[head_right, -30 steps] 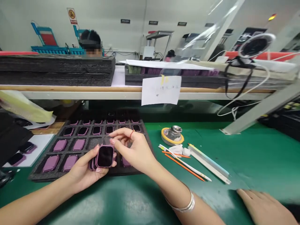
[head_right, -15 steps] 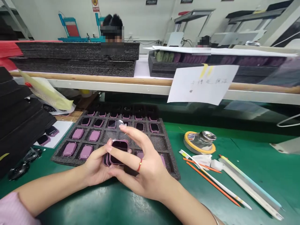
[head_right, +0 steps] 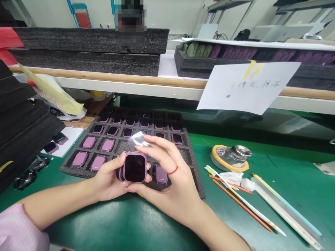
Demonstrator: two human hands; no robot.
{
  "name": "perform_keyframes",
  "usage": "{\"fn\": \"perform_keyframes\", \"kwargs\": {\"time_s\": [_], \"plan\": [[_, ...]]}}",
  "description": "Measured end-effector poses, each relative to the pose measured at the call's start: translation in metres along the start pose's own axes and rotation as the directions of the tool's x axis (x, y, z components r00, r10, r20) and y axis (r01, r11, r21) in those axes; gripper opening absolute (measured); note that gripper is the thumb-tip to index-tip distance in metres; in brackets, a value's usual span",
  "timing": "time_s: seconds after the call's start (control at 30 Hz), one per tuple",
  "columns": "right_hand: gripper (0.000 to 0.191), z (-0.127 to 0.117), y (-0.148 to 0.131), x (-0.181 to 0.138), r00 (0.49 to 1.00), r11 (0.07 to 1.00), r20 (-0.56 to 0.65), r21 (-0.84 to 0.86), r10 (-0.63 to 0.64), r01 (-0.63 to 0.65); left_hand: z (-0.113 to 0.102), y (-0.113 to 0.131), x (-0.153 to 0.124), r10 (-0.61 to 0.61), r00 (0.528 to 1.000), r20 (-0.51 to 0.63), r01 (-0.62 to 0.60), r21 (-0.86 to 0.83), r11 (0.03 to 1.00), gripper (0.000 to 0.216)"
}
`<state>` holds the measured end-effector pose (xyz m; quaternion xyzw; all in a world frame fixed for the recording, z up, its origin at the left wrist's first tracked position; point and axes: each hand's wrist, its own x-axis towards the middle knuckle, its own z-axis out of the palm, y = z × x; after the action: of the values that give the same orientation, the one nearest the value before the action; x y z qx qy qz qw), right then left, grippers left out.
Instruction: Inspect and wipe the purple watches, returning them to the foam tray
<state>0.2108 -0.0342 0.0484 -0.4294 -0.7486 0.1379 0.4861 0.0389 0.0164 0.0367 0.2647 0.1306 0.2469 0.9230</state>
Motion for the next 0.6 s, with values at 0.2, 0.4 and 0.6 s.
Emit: {"fn": "perform_keyframes", "kwargs": {"time_s": [0.2,0.4,0.6], "plan": [[0.06,0.005,-0.003,-0.001,0.998,0.992,0.017,0.103,0.065,-0.066,-0.002,-0.001,0.0,-0.002,1.0,0.002,0.002,-0.018,1.0,0.046],[0.054,-0.006,-0.006,-0.002,0.979,0.951,0.149,0.257,0.137,-0.172,-0.004,-0.003,0.0,-0.009,1.0,0.006,0.01,-0.073,0.997,0.041],[0.046,-0.021,0.006,0.007,0.952,0.858,-0.062,0.454,0.3,-0.241,-0.005,-0.002,0.001,0.009,1.0,0.002,-0.009,-0.115,0.993,0.038]]}}
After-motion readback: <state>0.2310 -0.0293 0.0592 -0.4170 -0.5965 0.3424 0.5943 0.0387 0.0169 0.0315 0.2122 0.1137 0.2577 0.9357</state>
